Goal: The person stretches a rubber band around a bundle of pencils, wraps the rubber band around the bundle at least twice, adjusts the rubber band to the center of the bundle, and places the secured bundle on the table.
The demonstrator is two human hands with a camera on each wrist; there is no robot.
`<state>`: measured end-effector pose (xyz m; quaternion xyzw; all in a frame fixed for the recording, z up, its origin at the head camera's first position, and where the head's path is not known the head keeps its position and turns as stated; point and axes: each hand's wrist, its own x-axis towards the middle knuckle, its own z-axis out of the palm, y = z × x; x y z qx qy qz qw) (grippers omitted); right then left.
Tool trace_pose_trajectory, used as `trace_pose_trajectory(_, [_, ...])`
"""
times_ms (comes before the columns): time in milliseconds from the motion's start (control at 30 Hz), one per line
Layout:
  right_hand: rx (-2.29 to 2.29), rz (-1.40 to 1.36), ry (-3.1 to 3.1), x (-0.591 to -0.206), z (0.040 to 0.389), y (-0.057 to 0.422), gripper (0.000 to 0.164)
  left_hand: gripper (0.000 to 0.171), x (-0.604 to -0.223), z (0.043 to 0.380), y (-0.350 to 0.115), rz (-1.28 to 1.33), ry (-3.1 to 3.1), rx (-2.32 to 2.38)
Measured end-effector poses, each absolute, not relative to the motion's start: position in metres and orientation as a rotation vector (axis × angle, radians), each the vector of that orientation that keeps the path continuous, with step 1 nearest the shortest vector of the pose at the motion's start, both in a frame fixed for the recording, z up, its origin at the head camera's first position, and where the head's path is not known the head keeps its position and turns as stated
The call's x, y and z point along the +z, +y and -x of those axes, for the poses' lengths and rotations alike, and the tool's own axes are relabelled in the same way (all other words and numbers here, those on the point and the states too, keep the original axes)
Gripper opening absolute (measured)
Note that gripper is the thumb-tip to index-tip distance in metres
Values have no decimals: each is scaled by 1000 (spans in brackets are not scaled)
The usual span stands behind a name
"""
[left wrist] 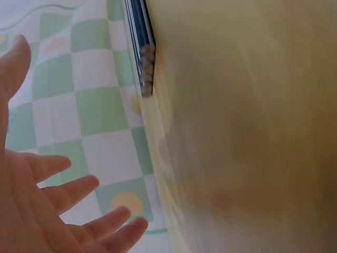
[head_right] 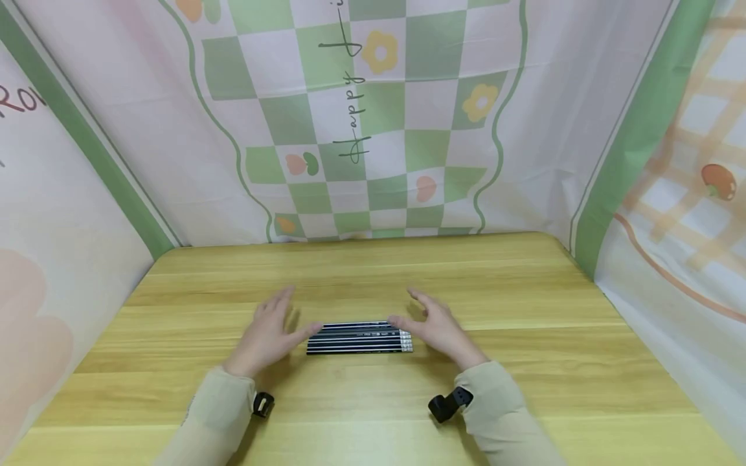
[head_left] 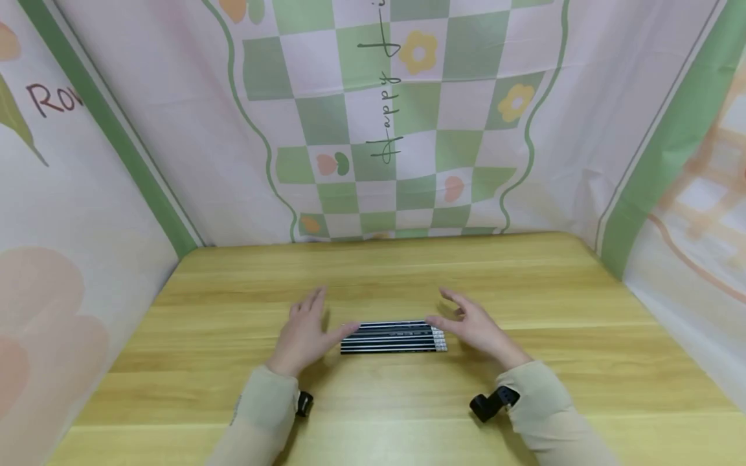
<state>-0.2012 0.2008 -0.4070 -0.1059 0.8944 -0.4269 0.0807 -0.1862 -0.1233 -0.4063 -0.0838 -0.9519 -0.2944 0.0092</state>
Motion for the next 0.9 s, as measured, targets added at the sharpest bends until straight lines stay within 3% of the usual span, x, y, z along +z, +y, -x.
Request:
trace_pose_trajectory(367, [-1305,302,2614,-416,202,198,84,97,-410,185,-112,294,-2994,-1274])
trace_pose_trajectory(900, [-1375,367,2551,-424,203,190,82,82,-420,198,-112,438,-3093,-1303])
